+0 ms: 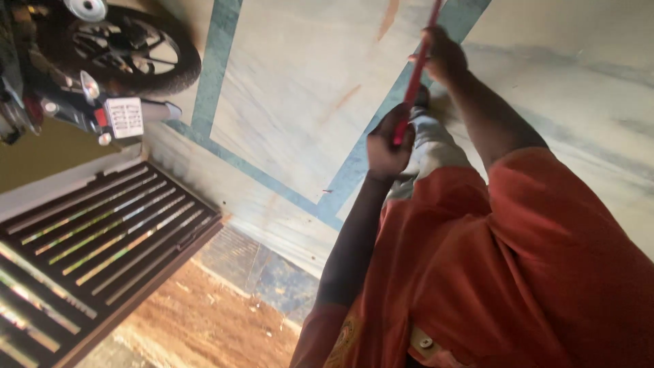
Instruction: Sweeping a tiled floor with a broom.
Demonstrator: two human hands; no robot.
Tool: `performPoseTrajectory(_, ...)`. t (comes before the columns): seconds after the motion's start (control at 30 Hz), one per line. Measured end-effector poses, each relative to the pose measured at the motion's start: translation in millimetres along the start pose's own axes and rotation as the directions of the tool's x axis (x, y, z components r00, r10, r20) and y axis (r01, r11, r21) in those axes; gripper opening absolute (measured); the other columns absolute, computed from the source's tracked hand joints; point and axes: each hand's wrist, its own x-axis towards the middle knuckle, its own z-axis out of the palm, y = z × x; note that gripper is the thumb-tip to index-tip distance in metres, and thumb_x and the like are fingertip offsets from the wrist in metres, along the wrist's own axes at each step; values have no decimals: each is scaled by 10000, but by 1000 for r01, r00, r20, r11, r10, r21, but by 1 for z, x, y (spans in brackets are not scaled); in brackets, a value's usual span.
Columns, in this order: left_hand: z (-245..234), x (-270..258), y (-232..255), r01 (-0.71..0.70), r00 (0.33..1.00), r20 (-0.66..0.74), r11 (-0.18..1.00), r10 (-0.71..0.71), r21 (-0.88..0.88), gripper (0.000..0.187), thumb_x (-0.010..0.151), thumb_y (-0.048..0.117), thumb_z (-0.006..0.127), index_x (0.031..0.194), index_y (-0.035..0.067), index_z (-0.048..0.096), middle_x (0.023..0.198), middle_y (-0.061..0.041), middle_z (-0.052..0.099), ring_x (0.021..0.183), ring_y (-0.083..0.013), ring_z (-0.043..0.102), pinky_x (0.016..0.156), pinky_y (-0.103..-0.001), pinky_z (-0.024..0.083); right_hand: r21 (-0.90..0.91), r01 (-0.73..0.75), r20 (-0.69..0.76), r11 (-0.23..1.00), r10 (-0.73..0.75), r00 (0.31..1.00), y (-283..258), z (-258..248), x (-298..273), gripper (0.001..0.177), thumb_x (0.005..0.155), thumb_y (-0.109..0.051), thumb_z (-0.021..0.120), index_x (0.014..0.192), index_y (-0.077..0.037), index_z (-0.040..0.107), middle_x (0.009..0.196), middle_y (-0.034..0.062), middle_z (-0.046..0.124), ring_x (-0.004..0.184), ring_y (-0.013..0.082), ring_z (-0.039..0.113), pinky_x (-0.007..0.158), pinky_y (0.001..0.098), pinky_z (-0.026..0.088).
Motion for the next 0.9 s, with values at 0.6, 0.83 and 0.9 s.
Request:
performPoseTrajectory(0.6, -104, -291, 189, 261, 887, -461, 797, 25, 545, 197, 861, 157, 676, 1019, 39, 675, 1082, -131, 751, 853, -328, 726, 755, -409, 571, 420, 607, 459, 675, -735, 499, -243, 178, -302, 219, 880, -221, 776, 999, -133, 614, 1057, 73, 669, 982, 305, 697, 780, 437, 588)
performPoseTrajectory(0.83, -82, -329, 166, -8, 907, -397, 948, 141, 318, 364, 786, 231, 695, 1068, 3, 666, 1073, -167, 734, 878, -313, 712, 798, -392, 566, 174, 789, 228, 589, -804, 550, -164, 53, -266, 225, 817, -90, 781, 1013, -103, 671, 1149, 69, 689, 1045, 310, 683, 841, 431, 574)
performPoseTrajectory(0.9, -68, -316, 147, 62, 928, -364, 997, -76, -51, 380, 934, 216, 632, 1226, -25, 666, 1160, -163, 739, 1036, -325, 750, 956, -379, 599, -107, 817, 74, 566, -815, 574, -148, -14, -249, 251, 819, -97, 776, 1050, -92, 678, 1177, 74, 695, 1117, 298, 690, 910, 410, 583)
